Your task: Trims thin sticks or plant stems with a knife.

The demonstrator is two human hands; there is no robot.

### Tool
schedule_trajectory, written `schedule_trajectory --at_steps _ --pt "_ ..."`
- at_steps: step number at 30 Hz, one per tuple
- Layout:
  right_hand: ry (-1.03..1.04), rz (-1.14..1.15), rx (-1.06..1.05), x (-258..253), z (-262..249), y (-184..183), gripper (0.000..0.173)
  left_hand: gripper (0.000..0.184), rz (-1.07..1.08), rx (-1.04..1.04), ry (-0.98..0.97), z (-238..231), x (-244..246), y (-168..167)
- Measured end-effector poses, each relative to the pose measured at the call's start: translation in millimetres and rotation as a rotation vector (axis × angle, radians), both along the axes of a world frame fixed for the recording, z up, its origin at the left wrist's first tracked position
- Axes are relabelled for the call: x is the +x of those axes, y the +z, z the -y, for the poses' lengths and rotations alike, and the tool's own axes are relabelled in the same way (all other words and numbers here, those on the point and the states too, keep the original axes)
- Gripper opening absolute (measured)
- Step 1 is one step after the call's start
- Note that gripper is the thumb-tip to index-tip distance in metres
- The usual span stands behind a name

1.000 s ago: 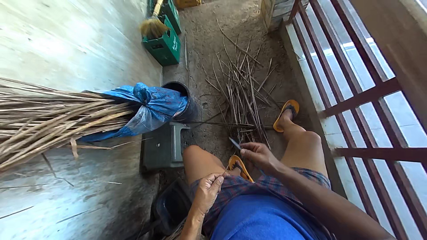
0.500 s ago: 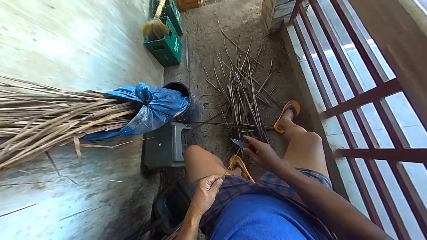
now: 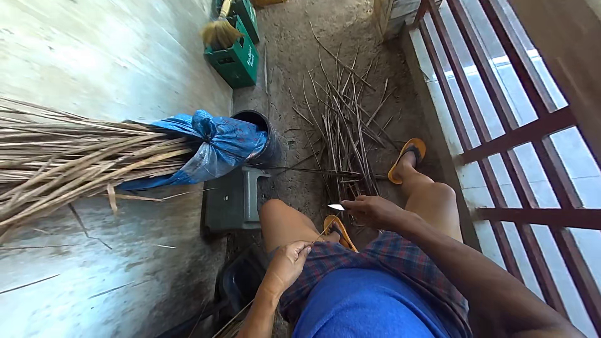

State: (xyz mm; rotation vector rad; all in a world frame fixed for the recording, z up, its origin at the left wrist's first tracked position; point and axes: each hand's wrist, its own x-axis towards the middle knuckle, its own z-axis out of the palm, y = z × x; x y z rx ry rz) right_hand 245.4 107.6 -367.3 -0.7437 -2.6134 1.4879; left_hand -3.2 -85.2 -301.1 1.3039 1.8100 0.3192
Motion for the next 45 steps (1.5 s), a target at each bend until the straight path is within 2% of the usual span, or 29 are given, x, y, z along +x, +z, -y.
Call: schedule_trajectory --at_steps 3,5,8,11,12,14,16,19,22,26,28,30,32,35,37,39,42,45 --pt "-0.371 -0.246 -0.524 8 -1 -8 0.037 0.025 -0.058 -0.04 -0.044 -5 -13 11" --pt "-0.531 -0.291 -0.691 16 -5 -13 0.036 0.026 -0.094 -0.05 -0.061 -7 -20 17" --pt "-0.461 -0.341 -0.521 19 6 -15 0.04 0.027 -0.163 -0.023 -0.112 -13 -20 27" --pt "-0.268 -0.348 -0.29 12 22 -9 0.058 0.029 -0.199 -0.039 -0.226 -29 -8 43" --pt "-0.235 -0.352 -0.194 9 24 -9 0.057 0.029 -0.211 -0.052 -0.27 -36 -2 50" --pt "-0.243 -0.345 -0.068 5 27 -11 0.038 0.03 -0.25 -0.067 -0.36 -47 10 65" --pt "-0.254 -0.308 -0.043 6 25 -14 0.032 0.031 -0.313 -0.098 -0.447 -59 21 80" --pt "-0.122 -0.207 -0.01 12 23 -16 0.037 0.032 -0.448 -0.245 -0.636 -78 33 101" --pt "-0.009 -0.242 0.02 17 28 -18 0.035 0.031 -0.575 -0.362 -0.811 -96 49 124" --pt "-0.022 -0.322 -0.065 15 35 -14 0.025 0.025 -0.7 -0.312 -0.929 -110 67 151" --pt "-0.066 -0.378 -0.086 14 37 -16 0.022 0.024 -0.699 -0.123 -0.939 -110 72 159" --pt "-0.105 -0.453 -0.091 14 37 -27 0.021 0.021 -0.625 0.344 -0.901 -103 69 158" --pt "-0.166 -0.552 -0.138 17 38 -42 0.021 0.022 -0.47 0.774 -0.786 -100 72 160" --pt "-0.301 -0.586 -0.305 26 37 -50 0.023 0.014 -0.026 1.091 -0.585 -89 74 164" --pt "-0.39 -0.54 -0.429 32 36 -48 0.019 0.012 0.172 1.159 -0.435 -81 71 152" --pt "-0.443 -0.5 -0.521 35 34 -43 0.012 0.014 0.221 1.148 -0.223 -78 69 121" --pt "-0.554 -0.434 -0.668 28 32 -25 0.011 0.017 0.289 0.985 0.093 -74 75 54" --pt "-0.713 -0.425 -0.87 14 34 -7 0.012 0.024 0.332 0.737 0.284 -67 86 -2"
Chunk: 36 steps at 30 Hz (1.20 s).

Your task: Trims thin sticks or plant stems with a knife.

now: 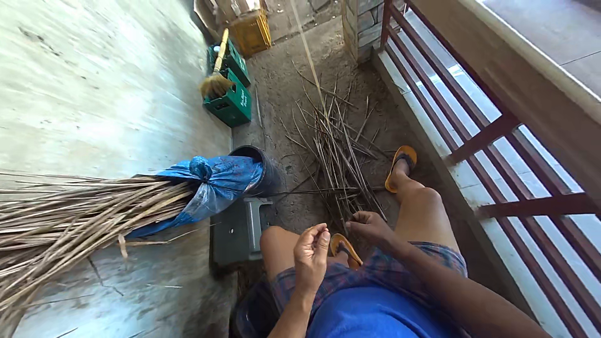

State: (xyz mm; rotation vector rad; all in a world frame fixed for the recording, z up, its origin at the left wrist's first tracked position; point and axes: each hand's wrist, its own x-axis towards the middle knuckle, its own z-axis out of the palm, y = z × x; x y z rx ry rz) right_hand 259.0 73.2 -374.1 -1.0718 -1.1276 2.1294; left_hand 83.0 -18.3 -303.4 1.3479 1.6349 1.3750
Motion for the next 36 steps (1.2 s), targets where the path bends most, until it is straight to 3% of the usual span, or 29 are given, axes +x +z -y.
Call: schedule_trajectory --at_steps 5,10,14,18,25,36 --pt "-0.035 -0.05 -0.089 -29 9 18 0.012 0.04 0.277 -0.379 -0.032 1 8 -29" --pt "-0.037 -0.038 -0.09 -46 13 22 0.014 0.026 0.411 -0.463 0.001 -3 4 -33" --pt "0.039 0.022 -0.036 -48 11 18 0.015 0.009 0.432 -0.47 0.031 1 -4 -35" --pt "0.077 0.07 -0.053 -51 7 18 0.014 0.008 0.451 -0.462 0.056 5 -10 -41" --pt "0.078 0.083 -0.109 -59 10 15 0.014 0.033 0.487 -0.356 0.197 3 -22 -37" --pt "0.028 0.138 -0.118 -60 33 3 0.014 0.03 0.46 -0.292 0.19 -25 -15 -34"
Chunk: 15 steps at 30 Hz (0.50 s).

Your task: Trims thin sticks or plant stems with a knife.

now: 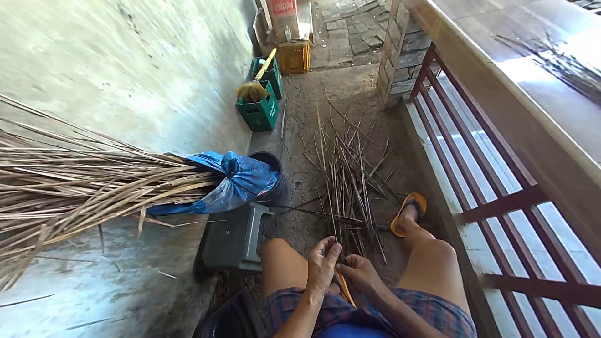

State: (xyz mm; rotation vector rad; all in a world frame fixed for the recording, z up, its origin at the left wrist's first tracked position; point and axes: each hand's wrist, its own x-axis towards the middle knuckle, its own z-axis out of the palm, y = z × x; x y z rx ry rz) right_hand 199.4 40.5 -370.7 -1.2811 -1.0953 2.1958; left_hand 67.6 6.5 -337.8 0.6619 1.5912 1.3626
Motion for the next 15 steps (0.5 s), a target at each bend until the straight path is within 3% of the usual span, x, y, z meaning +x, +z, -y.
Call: schedule_trajectory --at_steps 6,15 --pt "0.063 0.025 0.01 4 7 -4 0.017 0.013 0.036 0.006 0.032 -9 2 -6" --pt "0.015 -0.142 0.112 31 -8 -8 0.03 0.02 0.091 -0.029 0.171 -10 -20 8"
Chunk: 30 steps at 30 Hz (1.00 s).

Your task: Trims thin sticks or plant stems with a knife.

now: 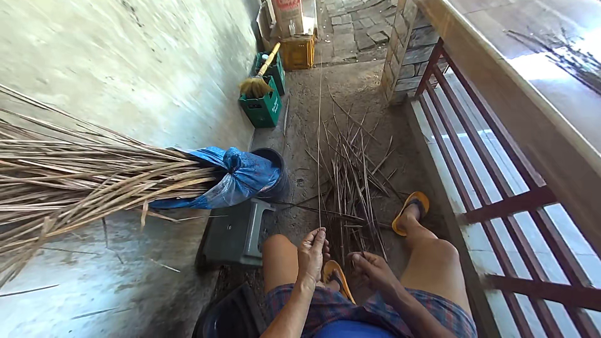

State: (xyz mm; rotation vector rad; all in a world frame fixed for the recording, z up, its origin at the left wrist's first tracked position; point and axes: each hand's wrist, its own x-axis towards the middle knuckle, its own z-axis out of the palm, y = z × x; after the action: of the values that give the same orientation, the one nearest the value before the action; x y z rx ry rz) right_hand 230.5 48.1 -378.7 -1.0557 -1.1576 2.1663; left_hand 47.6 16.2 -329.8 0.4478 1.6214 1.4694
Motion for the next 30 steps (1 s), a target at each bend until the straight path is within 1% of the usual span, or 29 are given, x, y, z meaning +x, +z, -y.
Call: schedule_trajectory --at_steps 2,4,6,8,10,13,14,16,17,21,25,28,30 --pt "-0.018 0.018 0.024 5 -6 1 0.039 0.02 -0.004 0.009 0.011 3 -5 -4" --pt "-0.021 0.084 0.032 8 -11 6 0.048 0.019 0.005 0.036 0.018 7 -6 -7" --pt "-0.029 0.115 0.055 7 -16 15 0.045 0.018 0.009 0.05 0.01 13 -6 -6" --pt "-0.014 0.095 0.112 6 -20 20 0.036 0.018 0.015 0.053 -0.009 19 -6 -5" --pt "0.067 0.031 0.183 4 -22 27 0.032 0.018 0.015 0.052 -0.04 26 -5 -2" --pt "0.225 -0.064 0.224 -11 -19 43 0.036 0.016 0.014 0.061 -0.088 37 -4 3" --pt "0.272 -0.089 0.219 -18 -18 47 0.04 0.014 0.017 0.07 -0.097 41 -4 4" --pt "0.335 -0.131 0.206 -32 -16 49 0.049 0.014 0.023 0.089 -0.102 48 -2 8" --pt "0.347 -0.151 0.201 -38 -15 47 0.05 0.014 0.022 0.094 -0.107 52 -2 9" --pt "0.379 -0.234 0.202 -50 -11 42 0.038 0.014 0.003 0.091 -0.116 67 -5 14" --pt "0.421 -0.238 0.252 -51 -6 42 0.038 0.013 0.029 0.082 -0.102 77 -7 13" --pt "0.451 -0.256 0.234 -49 -3 42 0.04 0.013 0.044 0.093 -0.105 81 -7 15" --pt "0.451 -0.264 0.202 -46 -2 42 0.038 0.011 0.045 0.094 -0.126 82 -7 17"
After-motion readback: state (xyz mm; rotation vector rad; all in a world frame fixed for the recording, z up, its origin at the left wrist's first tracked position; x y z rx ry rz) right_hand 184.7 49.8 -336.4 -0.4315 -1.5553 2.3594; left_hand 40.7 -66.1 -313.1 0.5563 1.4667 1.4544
